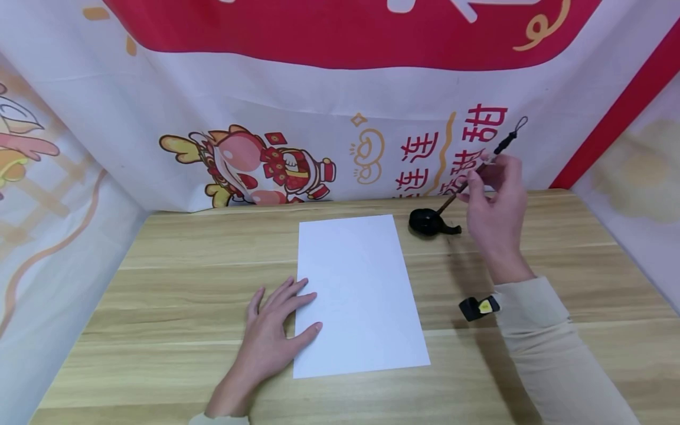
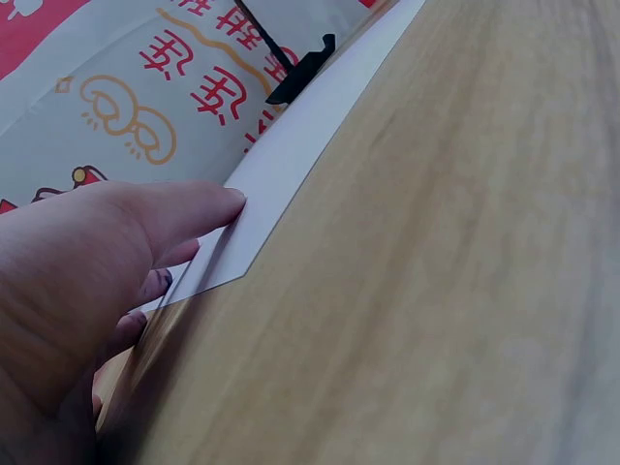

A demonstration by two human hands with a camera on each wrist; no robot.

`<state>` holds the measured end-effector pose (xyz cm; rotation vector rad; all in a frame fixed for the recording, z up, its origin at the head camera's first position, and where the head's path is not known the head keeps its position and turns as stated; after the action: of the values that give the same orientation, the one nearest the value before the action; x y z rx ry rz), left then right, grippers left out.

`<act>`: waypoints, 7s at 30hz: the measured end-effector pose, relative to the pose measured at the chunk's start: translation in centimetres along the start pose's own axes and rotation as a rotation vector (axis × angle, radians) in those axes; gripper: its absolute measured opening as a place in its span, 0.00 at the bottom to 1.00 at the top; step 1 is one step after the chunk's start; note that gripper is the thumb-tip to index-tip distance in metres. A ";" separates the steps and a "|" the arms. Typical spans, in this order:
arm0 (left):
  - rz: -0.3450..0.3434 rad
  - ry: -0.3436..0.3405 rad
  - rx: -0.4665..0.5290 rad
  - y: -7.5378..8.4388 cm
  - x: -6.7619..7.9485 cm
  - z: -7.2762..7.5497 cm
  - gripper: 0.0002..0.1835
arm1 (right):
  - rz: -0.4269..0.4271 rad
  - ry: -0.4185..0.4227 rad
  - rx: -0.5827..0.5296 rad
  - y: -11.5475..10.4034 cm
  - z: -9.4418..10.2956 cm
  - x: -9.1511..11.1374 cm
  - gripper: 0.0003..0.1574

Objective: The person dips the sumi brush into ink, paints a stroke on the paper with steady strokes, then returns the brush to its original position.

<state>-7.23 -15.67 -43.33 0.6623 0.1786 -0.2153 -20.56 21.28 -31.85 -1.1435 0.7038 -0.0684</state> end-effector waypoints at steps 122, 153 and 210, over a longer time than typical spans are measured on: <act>-0.034 -0.063 -0.052 0.1 0.2 -0.1 0.43 | 0.287 0.075 0.105 -1.2 -0.8 0.8 0.20; -0.008 -0.062 -0.022 0.1 0.1 0.0 0.43 | 0.306 0.087 0.092 -1.3 -0.6 1.1 0.20; -0.036 -0.035 0.021 0.0 -0.1 -0.1 0.35 | 0.441 0.039 0.167 -1.9 -0.1 1.2 0.17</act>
<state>-7.30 -15.61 -43.38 0.6763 0.1552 -0.2635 -19.10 19.85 -30.88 -0.8102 0.9529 0.2209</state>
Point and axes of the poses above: each hand's wrist, its own x-axis away from the middle knuckle, its own z-axis out of the back of the hand, y = z × x, the point moved 2 cm from there along -x, towards the middle knuckle, and after that the axes turned 4 degrees about y, right-handed, at the moved point
